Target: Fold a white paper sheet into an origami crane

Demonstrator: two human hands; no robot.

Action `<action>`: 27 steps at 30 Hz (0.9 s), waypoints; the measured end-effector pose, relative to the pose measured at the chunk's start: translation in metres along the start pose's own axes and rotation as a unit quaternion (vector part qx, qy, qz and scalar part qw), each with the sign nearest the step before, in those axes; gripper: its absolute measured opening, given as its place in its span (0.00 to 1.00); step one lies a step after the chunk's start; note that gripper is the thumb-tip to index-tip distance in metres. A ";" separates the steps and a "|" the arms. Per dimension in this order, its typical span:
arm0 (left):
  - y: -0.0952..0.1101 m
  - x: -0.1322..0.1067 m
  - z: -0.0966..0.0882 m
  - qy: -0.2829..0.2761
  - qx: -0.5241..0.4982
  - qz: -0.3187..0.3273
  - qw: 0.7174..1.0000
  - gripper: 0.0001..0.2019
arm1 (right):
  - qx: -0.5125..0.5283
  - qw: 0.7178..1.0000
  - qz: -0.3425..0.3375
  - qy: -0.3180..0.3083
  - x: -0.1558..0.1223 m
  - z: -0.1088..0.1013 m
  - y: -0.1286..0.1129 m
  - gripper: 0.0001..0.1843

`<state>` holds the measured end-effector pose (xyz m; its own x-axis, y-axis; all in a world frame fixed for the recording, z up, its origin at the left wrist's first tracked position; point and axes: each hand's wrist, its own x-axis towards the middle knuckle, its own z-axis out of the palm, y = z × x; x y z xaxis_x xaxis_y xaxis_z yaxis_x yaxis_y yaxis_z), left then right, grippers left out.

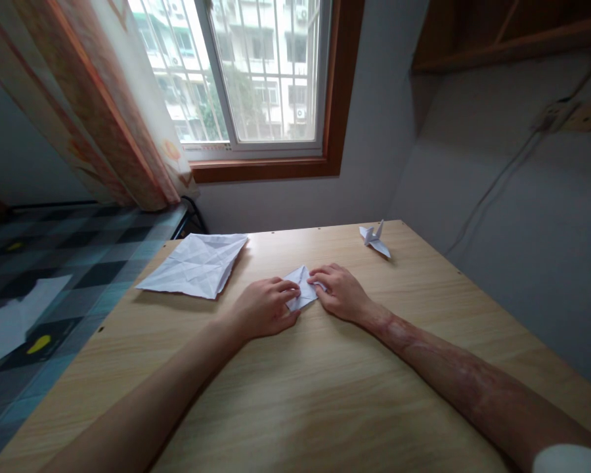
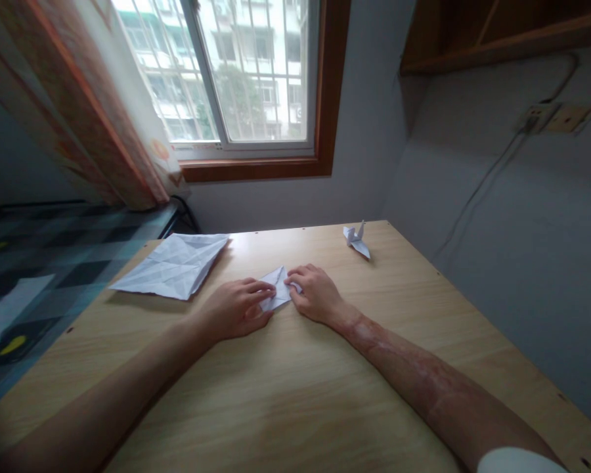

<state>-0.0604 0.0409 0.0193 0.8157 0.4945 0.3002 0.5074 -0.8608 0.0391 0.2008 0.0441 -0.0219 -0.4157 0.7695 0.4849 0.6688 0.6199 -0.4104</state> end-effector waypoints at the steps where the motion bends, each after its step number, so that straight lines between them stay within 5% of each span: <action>1: 0.001 0.000 -0.001 -0.013 0.017 -0.001 1.000 0.13 | 0.002 1.000 0.002 -0.001 0.000 0.000 0.000 0.13; 5: 0.004 0.002 -0.005 -0.078 0.071 -0.002 0.994 0.12 | 0.007 1.000 -0.007 -0.001 0.000 -0.002 -0.001 0.13; 9: 0.002 0.002 -0.001 -0.081 0.090 -0.034 0.992 0.11 | 0.018 0.999 -0.031 -0.013 0.001 -0.004 -0.002 0.14; 12: 0.000 0.000 0.001 -0.035 0.058 -0.084 0.994 0.11 | 0.044 0.997 -0.052 -0.023 0.000 -0.006 -0.003 0.23; 15: -0.002 0.001 0.001 0.071 -0.053 -0.162 0.983 0.11 | 0.111 0.993 -0.038 0.002 0.000 -0.008 -0.003 0.31; 21: -0.002 0.012 0.004 0.194 -0.403 -0.243 0.861 0.12 | 0.317 0.943 0.073 0.069 0.004 -0.007 0.004 0.20; 24: 0.000 0.016 0.012 0.204 -0.501 -0.290 0.789 0.12 | 0.426 0.897 0.117 0.026 0.007 0.000 0.010 0.21; 27: 0.001 0.016 0.018 0.181 -0.524 -0.317 0.769 0.13 | 0.468 0.869 0.157 0.026 0.008 0.008 0.015 0.19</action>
<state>-0.0419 0.0496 0.0071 0.2687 0.9527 0.1420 0.1132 -0.1776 0.9776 0.2030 0.0604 -0.0303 -0.2580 0.9305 0.2601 -0.0609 0.2530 -0.9655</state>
